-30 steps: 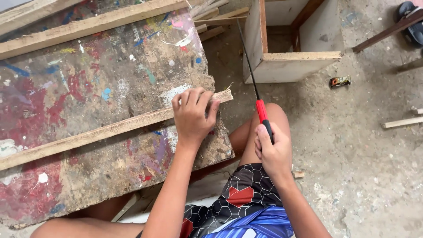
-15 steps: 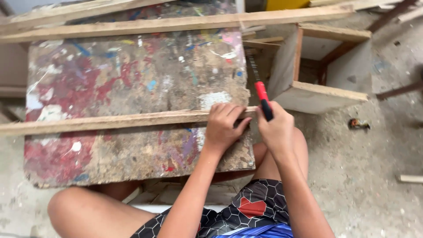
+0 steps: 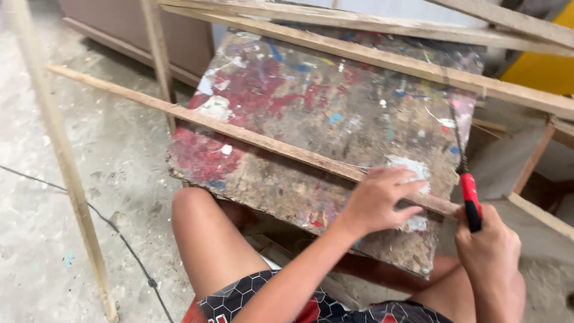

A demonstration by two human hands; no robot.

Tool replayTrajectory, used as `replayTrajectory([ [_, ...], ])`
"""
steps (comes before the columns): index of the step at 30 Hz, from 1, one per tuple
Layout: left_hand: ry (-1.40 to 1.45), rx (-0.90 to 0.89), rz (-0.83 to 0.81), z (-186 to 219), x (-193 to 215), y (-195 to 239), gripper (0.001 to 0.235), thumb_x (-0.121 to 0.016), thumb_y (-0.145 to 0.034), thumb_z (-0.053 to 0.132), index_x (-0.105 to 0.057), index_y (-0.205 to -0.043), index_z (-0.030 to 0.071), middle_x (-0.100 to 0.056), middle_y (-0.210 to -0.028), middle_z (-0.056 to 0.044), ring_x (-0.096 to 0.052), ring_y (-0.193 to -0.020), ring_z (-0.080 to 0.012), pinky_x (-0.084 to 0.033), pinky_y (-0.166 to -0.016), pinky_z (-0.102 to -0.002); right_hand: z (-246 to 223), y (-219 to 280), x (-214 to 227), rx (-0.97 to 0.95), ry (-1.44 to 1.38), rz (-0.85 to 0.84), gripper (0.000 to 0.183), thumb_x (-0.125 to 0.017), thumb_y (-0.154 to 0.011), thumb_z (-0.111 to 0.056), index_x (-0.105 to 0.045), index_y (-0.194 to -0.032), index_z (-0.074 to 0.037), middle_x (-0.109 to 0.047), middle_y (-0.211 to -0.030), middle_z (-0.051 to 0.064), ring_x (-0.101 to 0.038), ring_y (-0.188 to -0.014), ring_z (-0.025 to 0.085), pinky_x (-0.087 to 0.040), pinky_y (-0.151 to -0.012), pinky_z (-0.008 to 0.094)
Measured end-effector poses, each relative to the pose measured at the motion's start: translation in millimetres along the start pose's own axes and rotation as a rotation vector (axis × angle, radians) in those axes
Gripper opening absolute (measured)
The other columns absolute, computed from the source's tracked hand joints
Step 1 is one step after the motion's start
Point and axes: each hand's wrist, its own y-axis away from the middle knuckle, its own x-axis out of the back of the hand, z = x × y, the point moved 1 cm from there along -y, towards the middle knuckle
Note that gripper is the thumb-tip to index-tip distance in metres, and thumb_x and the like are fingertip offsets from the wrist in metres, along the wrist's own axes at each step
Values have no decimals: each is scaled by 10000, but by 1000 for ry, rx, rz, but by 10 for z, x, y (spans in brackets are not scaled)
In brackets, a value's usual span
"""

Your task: Sawing a thin wooden strip using a small hand saw on a workbench

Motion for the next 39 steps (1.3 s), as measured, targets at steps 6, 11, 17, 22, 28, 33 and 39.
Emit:
replayTrajectory([
  [6,-349,294,-95,-466,1217,327,680,-596,-860,600,-524,-1404,199,-487,-1498,-79,-397,-1395,-283,-290,-1154,-554,139,-16,-46,-3,119,36,387,-635,-1018,-496,-613,-1082,-115,-733,-847,231,-680,-839,524,-520,-739,585],
  [11,-626,262,-165,-968,1059,881,778,-408,-884,758,-406,-1451,225,-437,-1438,-77,-303,-1424,-302,-141,-1173,-577,-168,97,150,75,-7,13,373,-649,-1003,-442,-536,-941,-92,-639,-656,138,-582,-612,448,-450,-581,522],
  [17,-600,249,-20,-927,1019,909,344,-615,-918,404,-587,-1187,191,-559,-1169,-43,-502,-1174,-270,-279,-1054,-452,-1277,290,745,18,-661,42,242,-761,-941,-250,-620,-813,-101,-501,-619,-7,-443,-569,140,-397,-556,292],
  [22,-520,122,-28,-967,1052,895,289,-634,-912,403,-587,-1106,194,-554,-1081,-10,-484,-1060,-264,-306,-929,-393,-1358,343,810,76,-722,106,296,-747,-932,-257,-551,-761,-114,-462,-617,-21,-405,-557,124,-362,-533,281],
  [28,-431,108,187,-913,936,80,323,-539,-960,504,-616,-1078,214,-578,-1007,52,-435,-985,-209,-231,-906,-347,-1126,732,1096,-47,-793,311,270,-701,-951,-298,-571,-792,-123,-455,-618,-46,-410,-542,87,-376,-521,246],
  [33,-354,128,354,-553,893,-938,324,-604,-932,418,-603,-1161,188,-570,-1042,31,-434,-1044,-204,-258,-944,-362,-917,628,408,-176,-796,400,212,-759,-914,-297,-643,-832,-140,-507,-663,-38,-432,-600,97,-386,-563,262],
  [39,-176,175,-221,-701,923,-1169,559,-476,-931,47,-448,-1482,136,-549,-1331,-132,-456,-1236,-351,-358,-1014,-500,-995,363,-180,-133,-502,24,564,-788,-737,-597,-636,-1086,-180,-610,-687,-27,-584,-604,171,-494,-650,338],
])
